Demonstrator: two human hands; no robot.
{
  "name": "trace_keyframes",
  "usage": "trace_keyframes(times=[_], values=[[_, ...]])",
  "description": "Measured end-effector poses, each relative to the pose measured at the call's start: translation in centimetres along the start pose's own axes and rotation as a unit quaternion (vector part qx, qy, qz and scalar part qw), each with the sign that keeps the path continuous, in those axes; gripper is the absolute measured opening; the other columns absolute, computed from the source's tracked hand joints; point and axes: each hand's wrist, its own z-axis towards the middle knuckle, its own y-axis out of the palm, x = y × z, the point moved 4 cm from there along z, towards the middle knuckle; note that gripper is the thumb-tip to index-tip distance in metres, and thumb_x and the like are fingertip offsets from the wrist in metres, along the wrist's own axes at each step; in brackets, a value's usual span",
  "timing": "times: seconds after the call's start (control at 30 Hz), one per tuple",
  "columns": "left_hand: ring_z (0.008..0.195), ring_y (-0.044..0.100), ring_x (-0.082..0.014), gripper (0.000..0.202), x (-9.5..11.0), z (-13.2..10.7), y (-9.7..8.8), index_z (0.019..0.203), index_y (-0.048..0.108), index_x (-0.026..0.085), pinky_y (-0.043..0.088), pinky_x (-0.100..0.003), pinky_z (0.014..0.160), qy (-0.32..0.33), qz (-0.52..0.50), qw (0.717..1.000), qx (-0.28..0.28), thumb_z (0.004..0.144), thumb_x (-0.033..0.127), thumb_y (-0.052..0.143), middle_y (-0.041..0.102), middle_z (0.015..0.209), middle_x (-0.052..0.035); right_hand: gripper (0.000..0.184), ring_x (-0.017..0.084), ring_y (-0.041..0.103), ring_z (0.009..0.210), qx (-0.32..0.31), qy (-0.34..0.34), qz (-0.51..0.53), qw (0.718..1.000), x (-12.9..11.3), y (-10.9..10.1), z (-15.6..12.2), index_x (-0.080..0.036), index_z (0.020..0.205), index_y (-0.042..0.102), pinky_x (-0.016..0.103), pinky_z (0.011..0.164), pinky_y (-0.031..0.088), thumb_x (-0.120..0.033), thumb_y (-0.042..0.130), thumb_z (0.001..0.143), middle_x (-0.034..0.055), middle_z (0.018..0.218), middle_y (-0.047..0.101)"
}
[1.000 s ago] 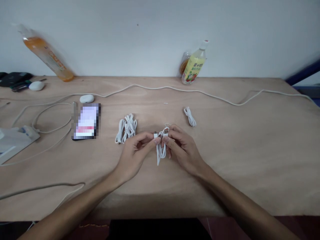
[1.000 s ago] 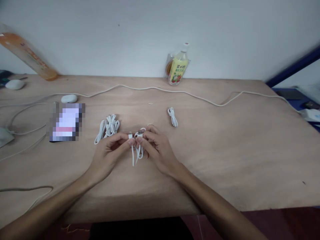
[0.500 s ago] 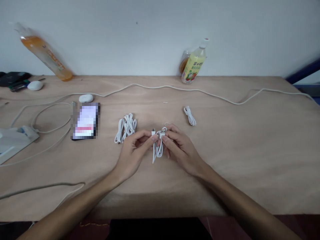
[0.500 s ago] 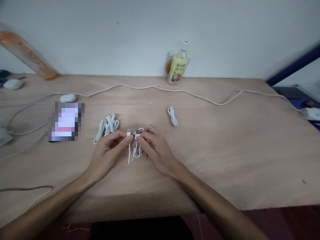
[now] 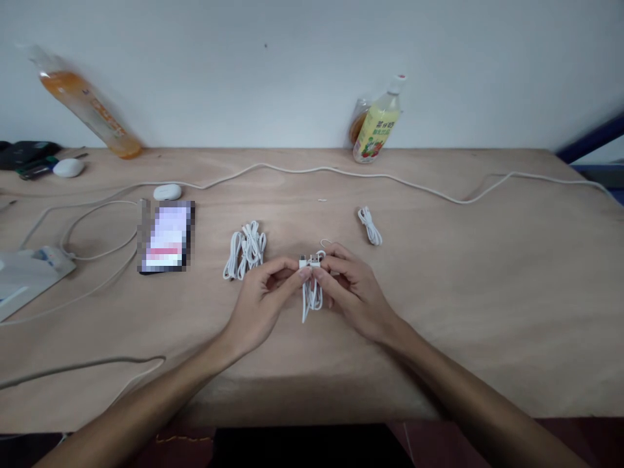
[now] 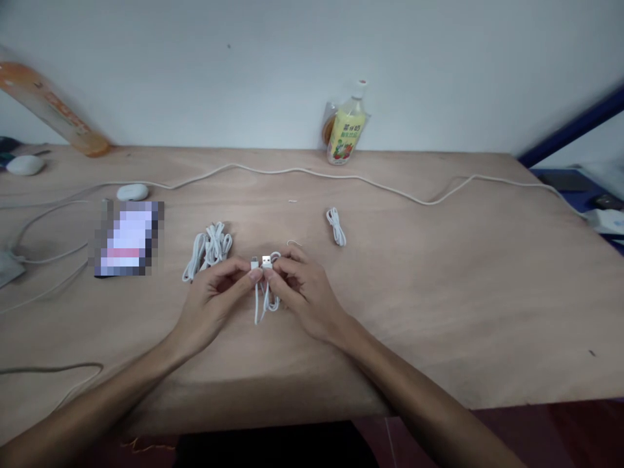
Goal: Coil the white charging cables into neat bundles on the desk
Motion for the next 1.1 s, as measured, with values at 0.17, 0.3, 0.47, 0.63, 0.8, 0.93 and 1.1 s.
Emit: trace_keyframes(times=[0.17,0.3,0.47,0.63,0.8,0.93,1.1], values=[[0.069,0.060,-0.0144,0.029,-0.08,0.05,-0.11,0.082,0.083,0.021,0.047,-0.025,0.066,0.012,0.011,1.000,-0.005,0.092,0.048,0.084,0.073,0.074,0.0003,0.039,0.017,0.055,0.080,0.000,-0.021,-0.007,1.000,-0.09,0.07,-0.02,-0.022,0.073,0.063,0.032,0.071,0.044,-0.030,0.059,0.111,0.0005,0.084,0.054],[0.070,0.061,-0.0141,0.030,-0.28,0.11,-0.14,0.082,0.082,0.020,0.048,-0.025,0.066,0.014,0.021,1.000,-0.004,0.093,0.048,0.083,0.075,0.076,-0.0002,0.042,0.017,0.056,0.081,-0.005,-0.022,-0.019,1.000,-0.21,0.17,-0.05,-0.022,0.071,0.059,0.033,0.074,0.046,-0.029,0.056,0.112,0.0006,0.085,0.053],[0.070,0.064,-0.0141,0.030,-0.39,0.19,-0.06,0.082,0.081,0.020,0.049,-0.025,0.067,0.017,0.014,1.000,-0.009,0.094,0.047,0.082,0.077,0.077,-0.0007,0.036,0.019,0.057,0.085,-0.008,-0.043,-0.039,0.998,-0.35,0.23,-0.17,-0.023,0.078,0.061,0.035,0.079,0.048,-0.025,0.054,0.113,0.0010,0.087,0.055],[0.070,0.064,-0.0135,0.029,-0.29,0.22,0.02,0.081,0.080,0.021,0.051,-0.025,0.069,0.023,0.006,1.000,-0.020,0.094,0.046,0.083,0.077,0.076,0.0004,0.036,0.019,0.058,0.088,-0.008,-0.045,-0.045,0.998,-0.32,0.23,-0.23,-0.023,0.078,0.060,0.036,0.080,0.049,-0.024,0.051,0.113,0.0021,0.090,0.057],[0.068,0.062,-0.0133,0.029,-0.36,0.23,0.06,0.080,0.079,0.021,0.049,-0.025,0.067,0.019,0.002,1.000,-0.013,0.093,0.046,0.084,0.075,0.074,0.0011,0.035,0.019,0.058,0.085,-0.005,-0.049,-0.053,0.997,-0.38,0.15,-0.22,-0.023,0.077,0.060,0.035,0.077,0.048,-0.023,0.054,0.111,0.0018,0.088,0.057],[0.069,0.061,-0.0139,0.027,-0.58,0.26,0.12,0.080,0.078,0.020,0.049,-0.026,0.068,0.014,0.000,1.000,-0.019,0.092,0.044,0.083,0.074,0.076,0.0002,0.034,0.018,0.058,0.083,0.007,-0.056,-0.047,0.997,-0.35,0.22,-0.20,-0.023,0.076,0.062,0.034,0.073,0.047,-0.022,0.056,0.110,0.0016,0.086,0.058],[0.070,0.060,-0.0141,0.025,-0.74,0.23,-0.09,0.080,0.077,0.019,0.047,-0.026,0.068,0.007,0.014,1.000,-0.021,0.095,0.039,0.077,0.072,0.075,0.0002,0.035,0.018,0.056,0.081,0.012,-0.051,-0.048,0.997,-0.27,0.23,-0.12,-0.023,0.074,0.061,0.033,0.071,0.045,-0.021,0.057,0.109,0.0009,0.083,0.056]])
